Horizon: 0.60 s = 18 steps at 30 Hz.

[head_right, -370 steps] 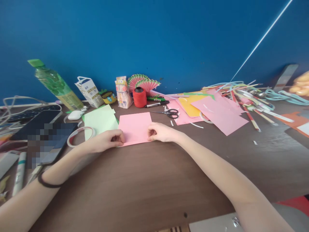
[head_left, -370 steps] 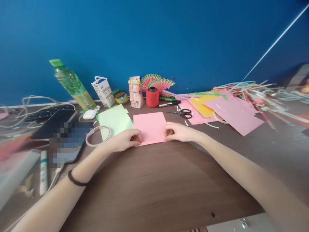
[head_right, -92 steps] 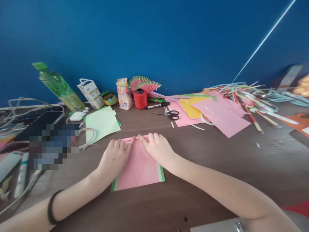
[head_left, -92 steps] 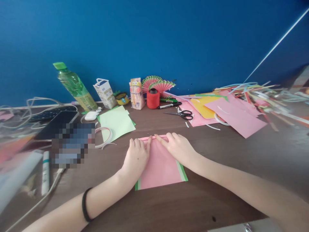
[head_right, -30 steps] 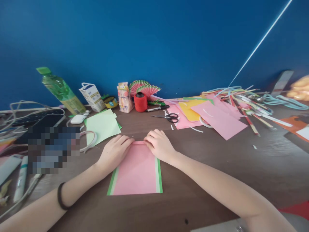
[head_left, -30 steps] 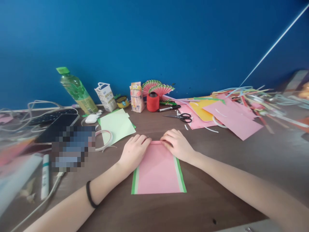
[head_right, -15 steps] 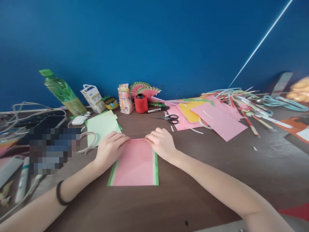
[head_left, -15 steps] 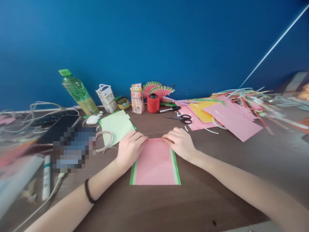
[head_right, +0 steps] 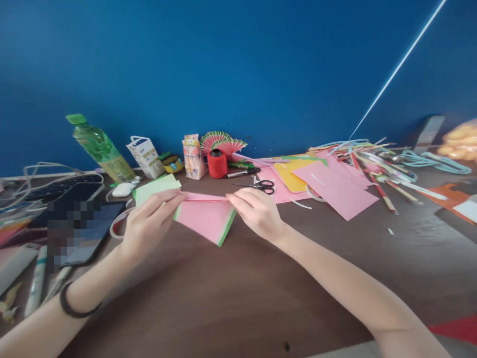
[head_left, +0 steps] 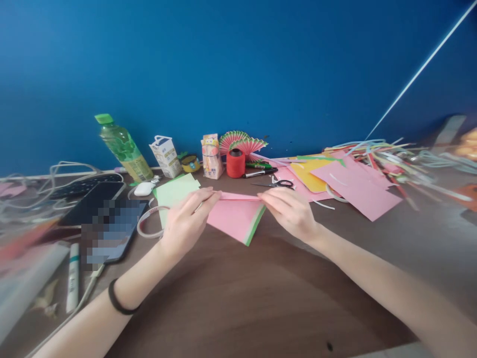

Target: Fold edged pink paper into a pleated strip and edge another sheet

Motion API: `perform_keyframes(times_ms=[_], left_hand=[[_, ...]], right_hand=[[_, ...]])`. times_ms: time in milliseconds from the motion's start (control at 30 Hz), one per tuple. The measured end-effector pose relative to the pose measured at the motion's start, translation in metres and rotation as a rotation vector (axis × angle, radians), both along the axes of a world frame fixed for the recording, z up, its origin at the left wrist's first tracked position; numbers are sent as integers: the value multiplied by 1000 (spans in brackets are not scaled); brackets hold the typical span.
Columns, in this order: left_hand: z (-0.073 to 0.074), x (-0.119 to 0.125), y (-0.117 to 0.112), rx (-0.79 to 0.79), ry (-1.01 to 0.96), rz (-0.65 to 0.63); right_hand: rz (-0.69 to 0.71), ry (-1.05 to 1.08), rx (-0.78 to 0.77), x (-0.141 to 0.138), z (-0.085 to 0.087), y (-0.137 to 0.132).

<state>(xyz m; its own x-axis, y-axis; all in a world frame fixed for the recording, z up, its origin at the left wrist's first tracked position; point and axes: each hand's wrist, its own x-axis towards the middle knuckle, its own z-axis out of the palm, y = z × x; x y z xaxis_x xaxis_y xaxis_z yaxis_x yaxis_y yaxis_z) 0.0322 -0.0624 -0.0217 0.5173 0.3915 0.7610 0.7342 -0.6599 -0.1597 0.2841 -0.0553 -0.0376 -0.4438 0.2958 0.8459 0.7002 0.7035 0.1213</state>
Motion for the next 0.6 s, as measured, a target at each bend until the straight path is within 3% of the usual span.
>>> perform_keyframes(times_ms=[167, 333, 433, 600], left_hand=[[15, -1, -8, 114, -52, -151], [15, -2, -4, 118, 5, -104], [2, -2, 5, 27, 100, 23], [-23, 0, 17, -426, 284, 83]], right_hand=[[3, 108, 135, 4, 18, -6], [32, 81, 137, 5, 12, -4], [-24, 6, 1, 7, -4, 7], [104, -130, -428, 13, -28, 26]])
